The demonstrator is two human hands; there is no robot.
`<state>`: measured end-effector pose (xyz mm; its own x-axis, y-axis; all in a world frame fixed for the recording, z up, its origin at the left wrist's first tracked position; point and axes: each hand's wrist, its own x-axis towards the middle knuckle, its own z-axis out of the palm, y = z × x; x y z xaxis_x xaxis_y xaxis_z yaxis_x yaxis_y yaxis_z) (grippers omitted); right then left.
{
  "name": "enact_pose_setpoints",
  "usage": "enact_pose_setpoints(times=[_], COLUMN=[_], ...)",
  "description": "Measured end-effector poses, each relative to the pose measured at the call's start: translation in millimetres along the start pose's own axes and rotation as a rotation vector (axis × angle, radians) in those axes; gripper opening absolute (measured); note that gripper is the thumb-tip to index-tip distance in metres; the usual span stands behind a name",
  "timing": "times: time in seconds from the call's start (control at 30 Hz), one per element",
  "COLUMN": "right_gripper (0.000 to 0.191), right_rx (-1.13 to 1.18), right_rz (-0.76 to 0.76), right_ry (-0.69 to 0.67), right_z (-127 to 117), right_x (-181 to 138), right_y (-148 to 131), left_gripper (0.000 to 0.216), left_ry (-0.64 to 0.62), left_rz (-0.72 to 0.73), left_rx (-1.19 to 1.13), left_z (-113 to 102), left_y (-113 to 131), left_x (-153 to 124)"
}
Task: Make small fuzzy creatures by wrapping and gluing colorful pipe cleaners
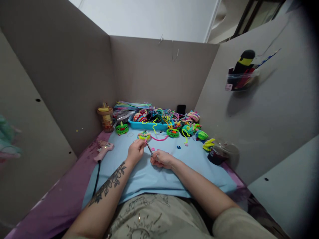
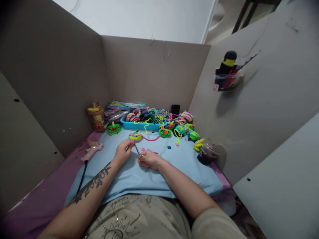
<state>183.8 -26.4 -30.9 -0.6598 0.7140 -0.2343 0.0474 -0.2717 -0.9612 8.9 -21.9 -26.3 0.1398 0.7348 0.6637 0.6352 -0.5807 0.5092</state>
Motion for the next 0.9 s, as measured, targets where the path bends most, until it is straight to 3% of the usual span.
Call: enact_pose_setpoints(times=[0.27,0.6,0.73,0.9], right_gripper=[0.046,0.013,0.012,0.014], right_rx=[0.004,-0.086,-0.045,-0.081], right_rz=[-0.004,0.055,0.099,0.070], right_ry=[0.024,-0.045,-0.110,-0.045], right_z=[1.1,0.9,-3.6,-2.7], right_x=[-1.1,-0.2,2.8,4.1], right_y=[-1.6,-3.4,-0.6,-0.6], left_gripper=[0.020,0.018,0.020,0.021], left_ry=[-0.002,0.009,0.016,0.045], left_rz=[0.012,0.087,0.129,0.130], left_rx=[-0.016,0.033,0.110,0.207], left_z=[1.0,1.3,0.9,-0.5], left_y=[-2.6,1.5,4.5,3.0], left_x=[-0.7,-2.9,-4.4,-4.1])
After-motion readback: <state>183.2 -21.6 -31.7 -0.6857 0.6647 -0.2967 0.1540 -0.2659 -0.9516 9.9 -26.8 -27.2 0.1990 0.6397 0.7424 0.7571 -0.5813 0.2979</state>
